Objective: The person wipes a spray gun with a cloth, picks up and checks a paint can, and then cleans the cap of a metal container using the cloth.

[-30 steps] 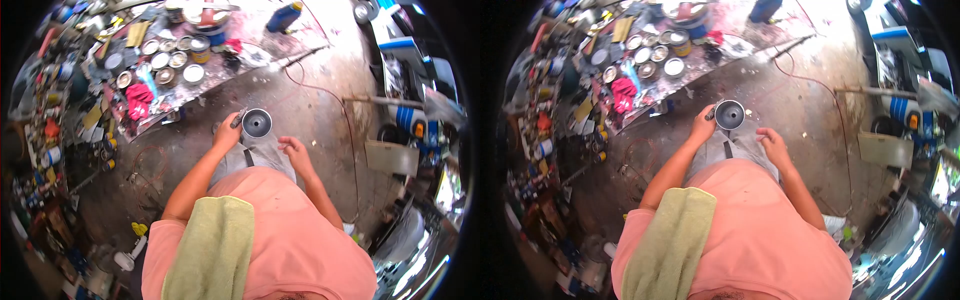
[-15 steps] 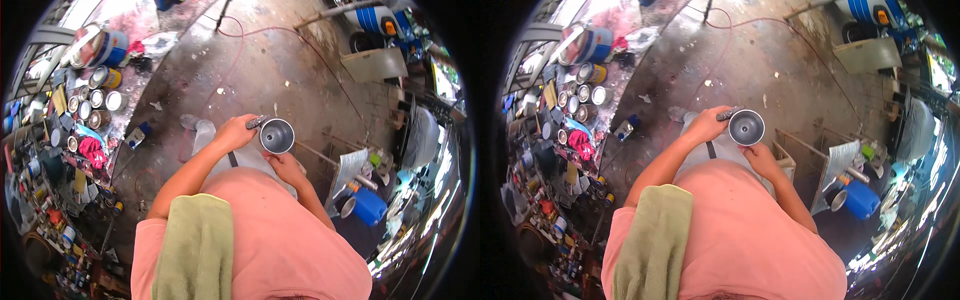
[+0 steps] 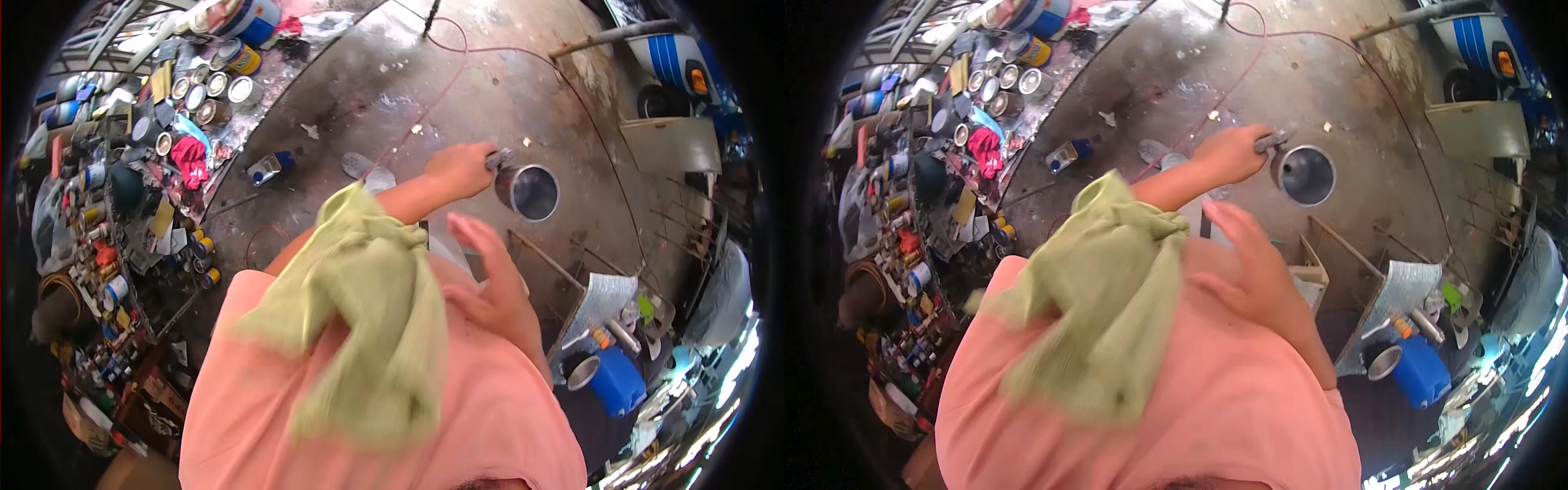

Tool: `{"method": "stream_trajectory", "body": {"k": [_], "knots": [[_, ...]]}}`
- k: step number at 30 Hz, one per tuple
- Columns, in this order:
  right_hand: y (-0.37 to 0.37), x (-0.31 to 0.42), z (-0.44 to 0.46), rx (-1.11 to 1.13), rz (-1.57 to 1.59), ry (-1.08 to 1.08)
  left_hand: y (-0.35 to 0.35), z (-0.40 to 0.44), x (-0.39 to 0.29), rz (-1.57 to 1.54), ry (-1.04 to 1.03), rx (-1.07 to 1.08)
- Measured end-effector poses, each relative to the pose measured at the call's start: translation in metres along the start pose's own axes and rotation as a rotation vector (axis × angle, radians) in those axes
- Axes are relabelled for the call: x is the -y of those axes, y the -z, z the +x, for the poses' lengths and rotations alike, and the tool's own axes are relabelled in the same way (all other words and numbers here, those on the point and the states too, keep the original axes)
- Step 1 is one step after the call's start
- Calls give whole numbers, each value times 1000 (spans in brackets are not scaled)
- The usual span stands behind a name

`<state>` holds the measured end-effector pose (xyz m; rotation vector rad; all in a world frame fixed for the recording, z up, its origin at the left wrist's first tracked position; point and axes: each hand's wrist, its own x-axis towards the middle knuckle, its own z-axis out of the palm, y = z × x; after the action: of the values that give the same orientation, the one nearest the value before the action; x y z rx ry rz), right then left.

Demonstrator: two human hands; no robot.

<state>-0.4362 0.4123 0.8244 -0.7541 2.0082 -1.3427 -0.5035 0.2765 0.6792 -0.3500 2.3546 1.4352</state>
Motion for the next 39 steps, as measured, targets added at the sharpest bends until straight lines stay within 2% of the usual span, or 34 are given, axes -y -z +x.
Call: {"method": "stream_trajectory", "body": {"k": [3, 6, 8, 10, 12, 14, 15, 17, 19, 22, 23, 25, 26, 27, 28, 29, 31, 33, 35, 36, 39], "knots": [[-21, -6, 29, 110, -318, 275, 4, 12, -19, -44, -29, -96], [-5, 3, 14, 200, -379, 462, 4, 27, -21, -112, -45, -195], [14, 14, -21, 305, 212, -58, 1, 34, 0, -122, -82, -243], [50, -2, -69, 251, 502, -127, -3, 34, 20, -178, -54, -286], [77, -35, -96, 138, 805, 52, -8, 31, 37, -242, -77, -329], [91, -51, -100, 102, 1452, 44, -14, 25, 55, -311, -143, -379], [95, -59, -100, 84, 1775, 43, -20, 26, 67, -330, -99, -373], [81, -82, -104, -273, 1915, -21, -29, 28, 89, -375, -17, -356], [49, -108, -111, -910, 1465, -135, -33, 24, 104, -437, 53, -323], [71, -89, -112, -614, 1472, -96, -25, 16, 108, -505, 17, -282], [80, -87, -114, -605, 1492, -73, -29, 20, 120, -445, -112, -346], [101, -85, -117, -603, 1512, 21, -21, 14, 118, -562, -29, -236], [105, -84, -116, -581, 1511, 84, -17, 7, 112, -730, 53, -223], [104, -88, -120, -548, 1510, 134, -21, 10, 122, -722, -18, -267], [96, -121, -126, -568, 1534, 28, -22, 17, 155, -660, 123, -244], [85, -153, -127, -574, 1566, -91, -21, 10, 148, -662, 128, -280], [62, -166, -119, -497, 1417, -227, -19, 5, 154, -671, 116, -279], [37, -210, -118, -400, 1433, -214, -18, -2, 157, -634, 95, -292], [42, -213, -117, -410, 1569, -247, -19, -1, 158, -617, 85, -303], [46, -210, -116, -410, 1640, -270, -17, -5, 153, -595, 85, -311], [107, -106, -130, -486, 1675, 4, -17, -4, 150, -485, 28, -303]]}}
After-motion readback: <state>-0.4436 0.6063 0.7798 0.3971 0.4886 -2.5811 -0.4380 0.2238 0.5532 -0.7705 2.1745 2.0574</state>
